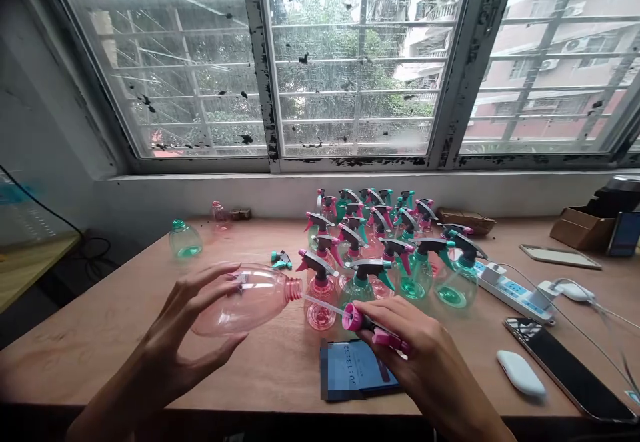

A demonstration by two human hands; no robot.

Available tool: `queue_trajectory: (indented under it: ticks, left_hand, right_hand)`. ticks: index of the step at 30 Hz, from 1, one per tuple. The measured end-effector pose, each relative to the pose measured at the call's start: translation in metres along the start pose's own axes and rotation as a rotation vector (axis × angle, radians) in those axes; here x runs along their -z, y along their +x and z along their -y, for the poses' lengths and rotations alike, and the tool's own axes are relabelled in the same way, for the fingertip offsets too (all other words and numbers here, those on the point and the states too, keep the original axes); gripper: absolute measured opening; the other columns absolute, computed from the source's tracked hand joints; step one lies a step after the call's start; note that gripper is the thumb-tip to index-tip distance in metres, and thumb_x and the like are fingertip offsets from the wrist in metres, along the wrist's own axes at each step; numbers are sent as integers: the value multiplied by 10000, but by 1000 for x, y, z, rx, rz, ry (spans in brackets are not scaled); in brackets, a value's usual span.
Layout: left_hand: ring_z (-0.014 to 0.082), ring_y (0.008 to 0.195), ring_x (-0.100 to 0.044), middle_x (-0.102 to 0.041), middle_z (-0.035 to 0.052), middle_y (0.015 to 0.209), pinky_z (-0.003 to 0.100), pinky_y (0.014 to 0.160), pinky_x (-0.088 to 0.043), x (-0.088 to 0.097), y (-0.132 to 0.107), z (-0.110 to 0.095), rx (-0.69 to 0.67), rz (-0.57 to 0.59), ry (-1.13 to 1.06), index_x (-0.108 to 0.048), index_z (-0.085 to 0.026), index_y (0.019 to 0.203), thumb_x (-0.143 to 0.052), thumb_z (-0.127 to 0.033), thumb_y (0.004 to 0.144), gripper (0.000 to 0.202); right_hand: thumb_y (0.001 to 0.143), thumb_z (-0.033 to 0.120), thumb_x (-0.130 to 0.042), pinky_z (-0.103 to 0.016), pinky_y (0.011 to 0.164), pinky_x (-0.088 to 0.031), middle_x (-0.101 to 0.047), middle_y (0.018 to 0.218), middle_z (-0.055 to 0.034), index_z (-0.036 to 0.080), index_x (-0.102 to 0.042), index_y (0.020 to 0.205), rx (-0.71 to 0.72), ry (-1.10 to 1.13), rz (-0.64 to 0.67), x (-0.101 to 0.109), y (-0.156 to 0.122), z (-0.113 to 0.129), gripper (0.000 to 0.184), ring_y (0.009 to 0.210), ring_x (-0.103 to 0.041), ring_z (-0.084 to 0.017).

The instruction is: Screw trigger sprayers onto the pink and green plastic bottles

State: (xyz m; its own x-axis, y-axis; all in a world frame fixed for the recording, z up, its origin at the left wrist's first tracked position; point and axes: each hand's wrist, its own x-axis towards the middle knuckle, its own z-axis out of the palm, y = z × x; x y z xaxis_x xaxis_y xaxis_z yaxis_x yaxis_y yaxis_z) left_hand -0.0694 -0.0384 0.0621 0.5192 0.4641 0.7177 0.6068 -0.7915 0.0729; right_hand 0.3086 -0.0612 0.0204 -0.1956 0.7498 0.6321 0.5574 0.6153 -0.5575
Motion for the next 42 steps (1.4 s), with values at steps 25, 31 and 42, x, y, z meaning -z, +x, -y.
queue_trajectory:
  ticks: [25,31,42]
  left_hand:
    - [381,1724,-444,-324,87,1925,638,1341,-503,-36,7,-28,15,-157,-489,-181,-515,1842,-716,-224,1147,925]
    - [450,1767,-313,-207,174,1949,622,1338,-505,-42,7,-42,118,-109,-510,-85,-374,1880,-855,-490,1045,1142]
    - [376,1742,-408,-346,153,1909,573,1285,-582,-65,14,-36,134,-130,-555,-66,-469,1861,-696,-256,1153,971]
  right_hand:
    - [801,871,-885,-347,825,-623,-854,1002,-48,318,-908,1027,-264,499,-229,-18,-8,28,598,940,-775,-292]
    - [832,492,-1066,-326,838,-658,-857,1005,-16,330,-867,1083,-88,481,-279,-21,-5,29,359,920,-810,-257]
    - [864,539,-1019,-360,859,-686,-889,956,-43,297,-900,1024,-171,370,-347,-18,-5,20,314,865,-845,-283]
